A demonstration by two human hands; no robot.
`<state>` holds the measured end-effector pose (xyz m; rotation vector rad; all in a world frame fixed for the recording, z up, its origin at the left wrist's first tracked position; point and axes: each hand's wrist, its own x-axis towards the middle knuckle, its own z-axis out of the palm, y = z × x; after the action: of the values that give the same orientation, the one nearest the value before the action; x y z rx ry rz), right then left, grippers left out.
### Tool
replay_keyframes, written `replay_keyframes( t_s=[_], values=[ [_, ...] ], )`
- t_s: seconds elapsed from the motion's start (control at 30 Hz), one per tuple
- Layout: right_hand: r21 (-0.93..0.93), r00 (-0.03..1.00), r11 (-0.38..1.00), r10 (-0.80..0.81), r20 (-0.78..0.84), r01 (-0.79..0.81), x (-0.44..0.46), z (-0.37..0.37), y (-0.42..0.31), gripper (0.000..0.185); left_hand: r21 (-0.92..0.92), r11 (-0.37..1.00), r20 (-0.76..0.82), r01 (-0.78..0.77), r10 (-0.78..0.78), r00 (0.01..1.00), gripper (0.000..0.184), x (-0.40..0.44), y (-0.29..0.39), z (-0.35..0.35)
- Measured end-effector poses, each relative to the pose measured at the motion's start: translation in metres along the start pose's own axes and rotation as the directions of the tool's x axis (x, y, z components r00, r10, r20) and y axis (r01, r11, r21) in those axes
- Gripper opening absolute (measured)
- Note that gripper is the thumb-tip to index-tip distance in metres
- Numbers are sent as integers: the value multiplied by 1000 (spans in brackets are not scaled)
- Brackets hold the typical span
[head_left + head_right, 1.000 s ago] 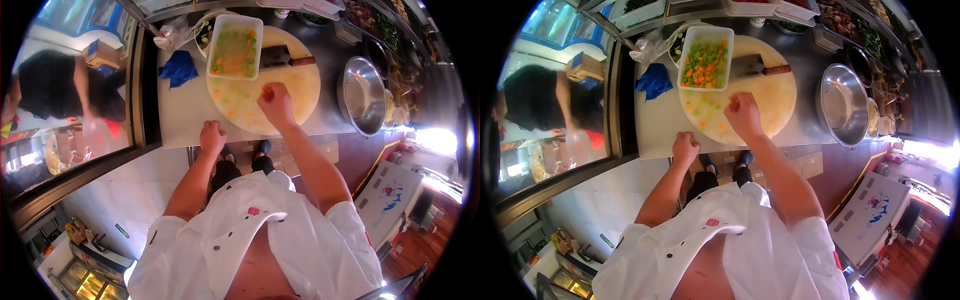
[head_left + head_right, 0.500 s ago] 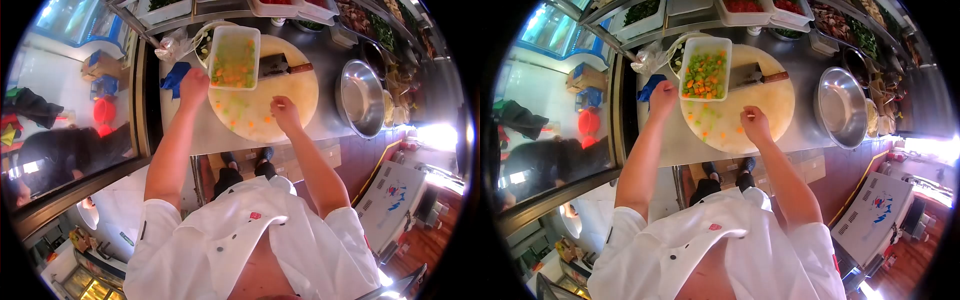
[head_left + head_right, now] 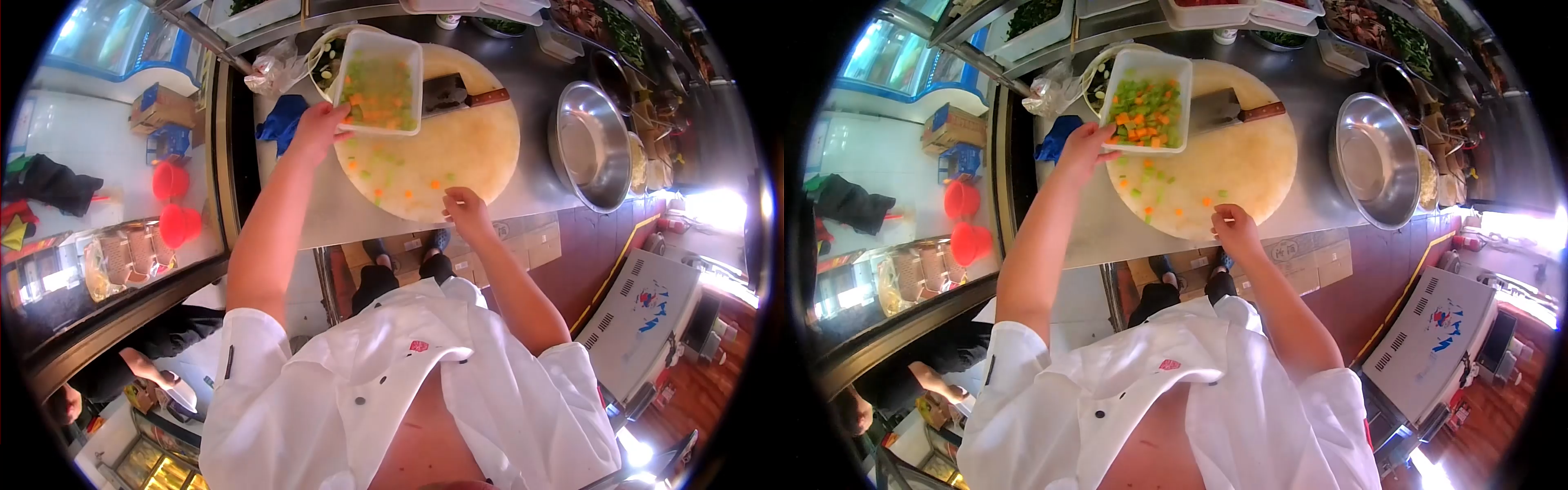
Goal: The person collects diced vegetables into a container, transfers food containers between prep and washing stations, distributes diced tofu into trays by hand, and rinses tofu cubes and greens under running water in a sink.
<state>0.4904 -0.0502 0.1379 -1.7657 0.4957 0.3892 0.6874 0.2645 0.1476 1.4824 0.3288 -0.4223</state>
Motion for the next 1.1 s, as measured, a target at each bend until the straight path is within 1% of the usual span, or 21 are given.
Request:
replay_keyframes(
  t_s=[0.03, 0.1, 0.17, 0.2, 0.27, 0.37, 0.43, 0.5, 0.53, 0.57, 0.63, 0.67, 0.73, 0.77, 0.83, 0.87, 0.97, 1.0, 1.03, 1.07, 1.1],
  values=[
    [-17, 1000, 1000, -8, 7, 8, -3, -4, 0, 36, -47, 999, 7, 6, -5, 1000, 20, -12, 2, -1],
    [10, 1000, 1000, 4, -4, -4, -19, -11, 0, 34, -182, 982, -7, 57, -59, 998, 19, -75, 15, -3],
    [45, 1000, 999, 3, 16, -4, -25, -16, -7, 32, -268, 957, -97, 108, -138, 986, 22, -138, 19, -12],
    [64, 999, 998, 10, 34, -12, -29, -18, -10, 31, -341, 930, -88, 139, -178, 980, 22, -163, 24, -11],
    [86, 995, 995, 43, 87, -50, -40, -10, -2, 29, -377, 913, -69, 157, -196, 978, 27, -183, 14, -15],
    [92, 989, 995, 23, 147, -37, -32, 3, -7, 28, -315, 936, -147, 159, -214, 966, 28, -209, -7, -23],
    [87, 985, 996, 8, 170, -23, -39, 11, -22, 27, -348, 926, -186, 147, -222, 957, 25, -258, 4, -25],
    [27, 990, 999, -51, 132, 48, -30, 17, -18, 27, -375, 916, -232, 143, -242, 942, 24, -284, 3, -29],
    [-18, 991, 997, -67, 119, 70, -29, 17, -10, 27, -368, 921, -239, 127, -226, 944, 23, -285, -8, -34],
    [50, 992, 996, -74, 106, 69, -22, 20, 0, 30, -362, 926, -241, 106, -203, 949, 23, -274, -26, -41],
    [-220, 965, 941, -261, 17, 259, -14, 20, 13, 37, -334, 940, -258, 73, -165, 952, 18, -259, -46, -50],
    [-353, 932, 873, -362, -8, 337, -10, 19, 13, 40, -326, 941, -288, 93, -193, 938, 16, -266, -45, -53],
    [-438, 946, 856, -323, -35, 276, -9, 10, -2, 53, -305, 943, -341, 135, -241, 909, 13, -286, -44, -61],
    [-478, 955, 847, -292, -54, 232, -13, 5, -3, 60, -339, 932, -342, 125, -246, 907, 15, -288, -58, -70],
    [-593, 964, 793, -246, -100, 141, -10, 0, 10, 72, -307, 947, -341, 99, -206, 917, 16, -282, -94, -83],
    [-643, 960, 758, -248, -132, 108, 4, -2, 7, 79, -288, 956, -337, 62, -162, 928, 16, -266, -110, -87],
    [-673, 956, 711, -292, -22, 202, 9, 0, -4, 89, -273, 961, -334, 43, -137, 932, 16, -230, -162, -95],
    [-676, 958, 712, -284, -32, 189, 13, 3, -5, 88, -263, 964, -329, 39, -128, 936, 17, -219, -169, -96],
    [-678, 961, 714, -272, -43, 172, 18, 4, -4, 86, -241, 969, -328, 59, -139, 935, 24, -211, -175, -97],
    [-682, 962, 713, -267, -51, 162, 25, 4, -6, 85, 40, 986, -322, 160, -139, 936, 27, -206, -175, -101],
    [-690, 971, 708, -235, -31, 149, 28, 6, -8, 81, 317, 917, -321, 243, -138, 937, 29, -205, -172, -108]
  ],
)
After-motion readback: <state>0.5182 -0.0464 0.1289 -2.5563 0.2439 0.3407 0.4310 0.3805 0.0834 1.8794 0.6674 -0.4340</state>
